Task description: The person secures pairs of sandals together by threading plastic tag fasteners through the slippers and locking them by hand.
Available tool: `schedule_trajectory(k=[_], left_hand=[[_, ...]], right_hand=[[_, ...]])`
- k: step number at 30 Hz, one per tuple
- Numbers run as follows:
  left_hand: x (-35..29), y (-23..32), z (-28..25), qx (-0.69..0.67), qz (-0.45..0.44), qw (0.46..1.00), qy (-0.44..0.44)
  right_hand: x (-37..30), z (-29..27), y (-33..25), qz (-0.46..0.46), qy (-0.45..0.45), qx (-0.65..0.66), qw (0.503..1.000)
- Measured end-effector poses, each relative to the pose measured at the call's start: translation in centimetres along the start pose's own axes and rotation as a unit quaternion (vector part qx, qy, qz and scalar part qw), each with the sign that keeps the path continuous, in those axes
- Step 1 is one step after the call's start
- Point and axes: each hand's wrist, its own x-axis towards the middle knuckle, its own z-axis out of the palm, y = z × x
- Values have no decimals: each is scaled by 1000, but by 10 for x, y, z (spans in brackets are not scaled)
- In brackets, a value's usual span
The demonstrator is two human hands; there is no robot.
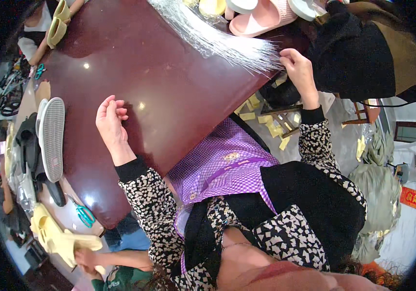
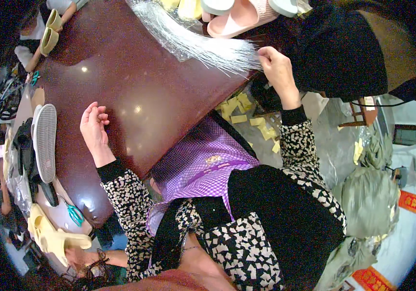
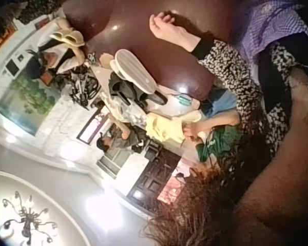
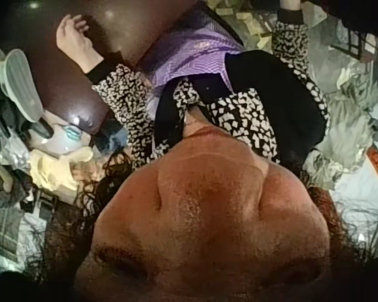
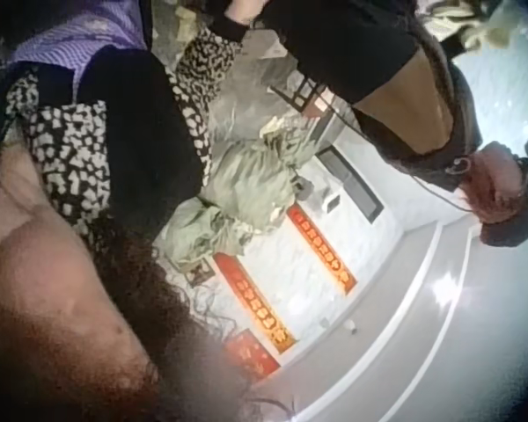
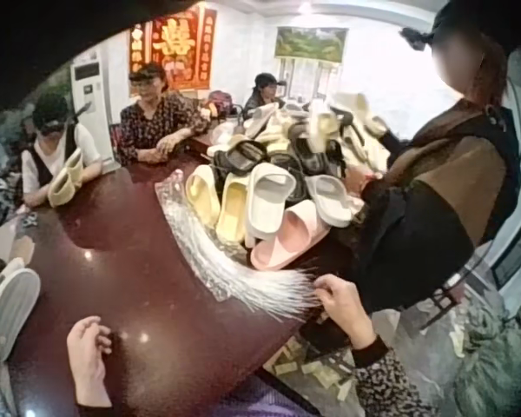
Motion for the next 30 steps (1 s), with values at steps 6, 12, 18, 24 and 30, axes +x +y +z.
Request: schedule_trajectory(k=[6,12,18,24,30], left_hand=[[-4,2,5,29,29,999,23],[-64,25,93,169,216,959,-75],[-102,5,192,196,430,844,-252],[-96,-12,193,202,449,818,-298],[-96,-24,173,116,316,912,-234]], right_hand=[[-7,-45,-27,124,-134,340,922],[-15,-64,-62,119,-265,447,846],[-20,-39,-95,90,-347,447,820],[-23,-36,-96,100,-369,454,805],[30,-8,-82,17,-203,421,884]])
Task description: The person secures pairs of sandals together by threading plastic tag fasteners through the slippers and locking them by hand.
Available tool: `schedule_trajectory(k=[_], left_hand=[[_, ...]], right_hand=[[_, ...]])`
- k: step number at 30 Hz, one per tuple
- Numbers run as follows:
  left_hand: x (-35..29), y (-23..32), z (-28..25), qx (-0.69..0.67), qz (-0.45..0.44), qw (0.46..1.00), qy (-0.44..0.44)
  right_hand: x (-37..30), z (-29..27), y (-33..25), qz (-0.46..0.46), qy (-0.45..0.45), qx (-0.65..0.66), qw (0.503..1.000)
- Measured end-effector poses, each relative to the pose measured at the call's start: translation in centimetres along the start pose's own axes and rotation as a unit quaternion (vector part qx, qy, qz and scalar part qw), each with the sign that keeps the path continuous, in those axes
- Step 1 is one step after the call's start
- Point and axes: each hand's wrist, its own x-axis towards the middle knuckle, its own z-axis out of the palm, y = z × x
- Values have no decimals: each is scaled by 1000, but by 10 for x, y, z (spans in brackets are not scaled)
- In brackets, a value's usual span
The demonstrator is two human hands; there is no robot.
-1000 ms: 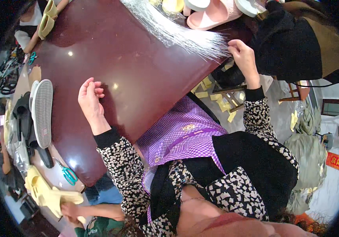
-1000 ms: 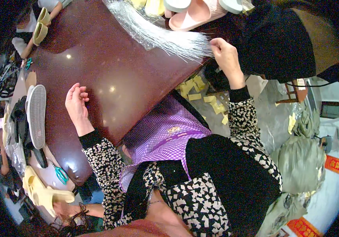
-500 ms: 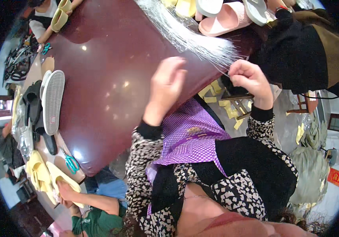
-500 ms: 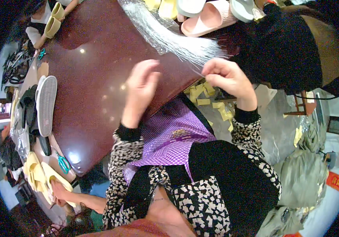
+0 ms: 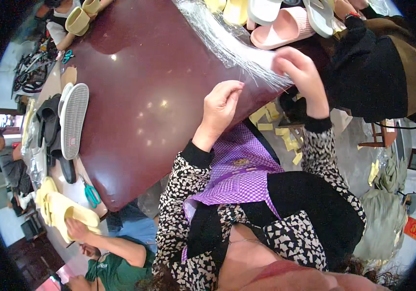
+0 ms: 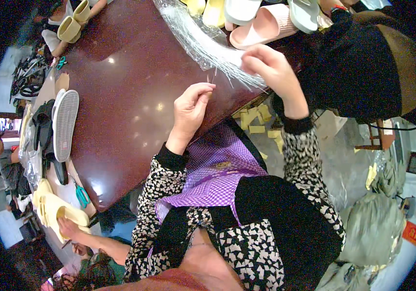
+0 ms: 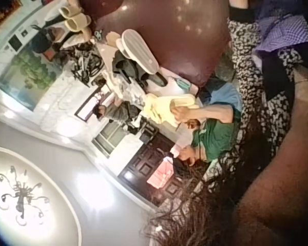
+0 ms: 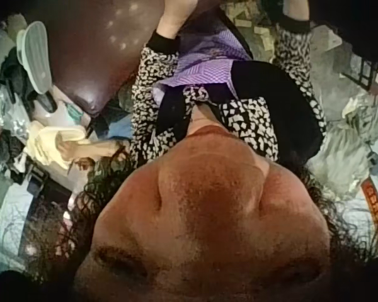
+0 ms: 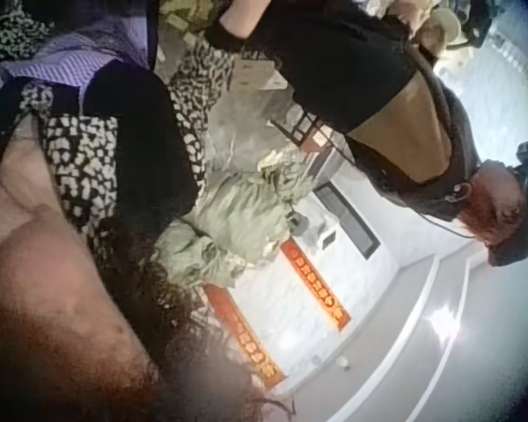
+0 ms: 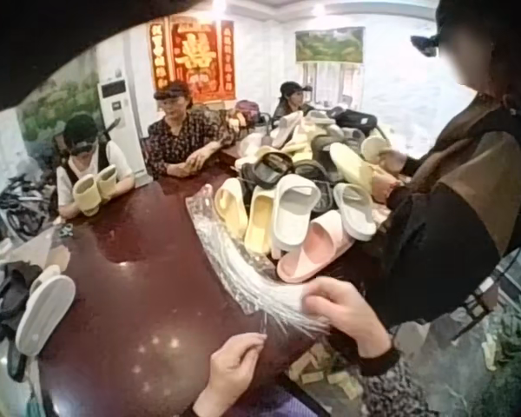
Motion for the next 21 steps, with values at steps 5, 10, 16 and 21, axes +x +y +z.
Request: schedule_trajectory(k=[5,10,16,21], left_hand=[[1,9,4,-76,-58,995,12],[-9,7,1,-104,-112,988,13],[-28,16,-9,-156,-218,963,31],[-52,26,-24,-258,-269,925,75]], right_hand=[[63,28,57,-110,-29,-257,960],[87,64,110,-197,47,-493,846],[103,65,125,-150,37,-527,836],[109,65,128,-129,50,-525,840]])
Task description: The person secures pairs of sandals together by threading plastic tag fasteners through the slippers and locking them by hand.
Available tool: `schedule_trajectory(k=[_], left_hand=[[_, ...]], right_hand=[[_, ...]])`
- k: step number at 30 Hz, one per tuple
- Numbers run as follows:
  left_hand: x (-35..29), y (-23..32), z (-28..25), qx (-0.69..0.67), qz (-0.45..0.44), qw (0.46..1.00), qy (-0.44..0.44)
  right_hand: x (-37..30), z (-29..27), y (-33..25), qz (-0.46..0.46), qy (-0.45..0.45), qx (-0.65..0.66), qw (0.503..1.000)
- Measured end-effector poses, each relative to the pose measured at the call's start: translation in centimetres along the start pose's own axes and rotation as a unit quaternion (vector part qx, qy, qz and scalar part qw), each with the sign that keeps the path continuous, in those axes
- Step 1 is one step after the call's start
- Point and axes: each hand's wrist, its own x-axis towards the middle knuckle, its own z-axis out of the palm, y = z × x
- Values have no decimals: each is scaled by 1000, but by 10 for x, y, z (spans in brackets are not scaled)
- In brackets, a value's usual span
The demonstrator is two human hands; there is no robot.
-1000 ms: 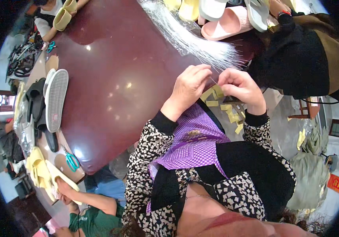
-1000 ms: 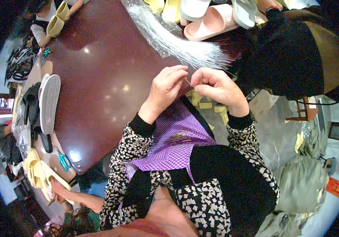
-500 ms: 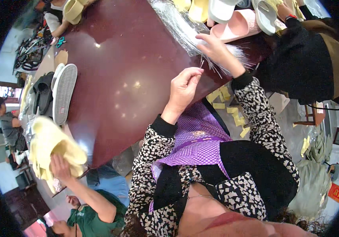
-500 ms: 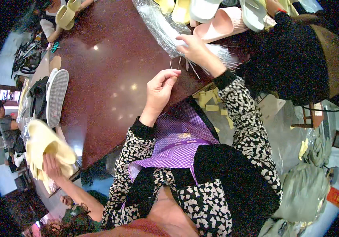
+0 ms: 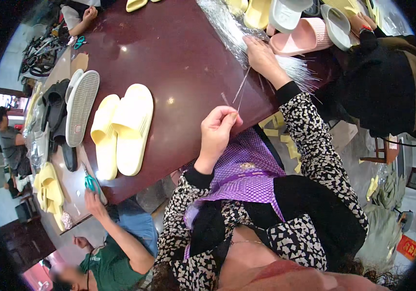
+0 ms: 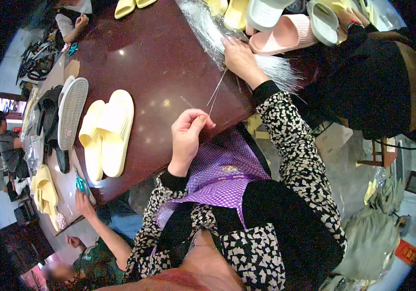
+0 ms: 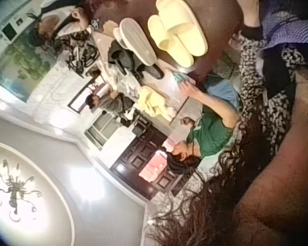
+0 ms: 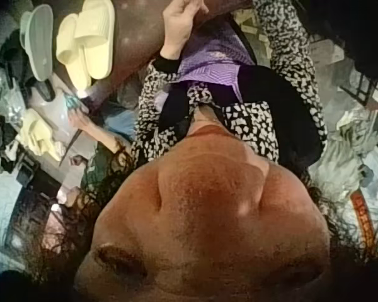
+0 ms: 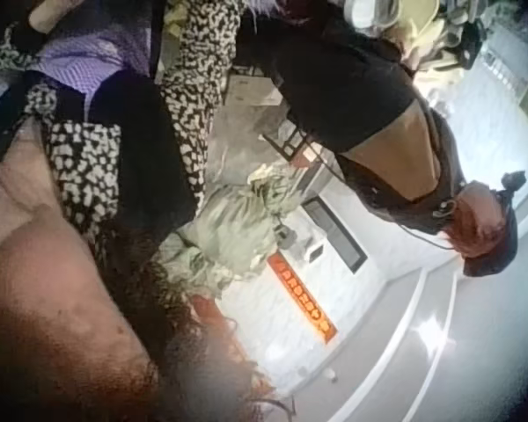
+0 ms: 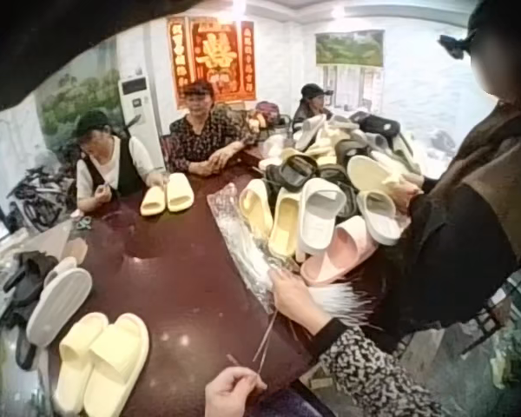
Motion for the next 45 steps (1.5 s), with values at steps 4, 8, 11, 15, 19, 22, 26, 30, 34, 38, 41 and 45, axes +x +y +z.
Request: schedule_trajectory(k=[4,8,11,15,19,22,26,30,34,38,41,45], left_hand=[[-23,-1,-12,-33,-16,999,-1],[-39,-9,-11,-46,-39,998,-14],[-36,-9,-2,-48,-52,997,-44],[-34,2,12,-48,-48,996,-52],[-33,5,16,-30,-27,997,-70],[-35,-1,21,-45,-32,995,-89],[-38,-12,19,-109,-66,987,-102],[-41,-16,18,-155,-93,978,-103],[-46,-19,18,-201,-118,968,-97],[-52,-19,19,-252,-146,952,-94],[-59,-18,19,-246,-166,950,-96],[-70,-15,10,-274,-174,942,-89]], right_hand=[[2,-3,-5,21,-8,2,1000],[7,-17,-22,76,-67,12,995],[10,-18,-22,102,-88,27,991],[13,-19,-10,82,-47,62,994],[14,-24,-3,23,5,71,997],[16,-27,-5,-6,1,34,999],[28,-24,-8,4,-94,11,996],[31,-15,-5,23,-51,35,998],[40,-11,-3,22,-46,26,998],[49,-2,0,34,-63,37,997],[62,12,15,5,-23,27,999],[75,26,23,8,1,46,999]])
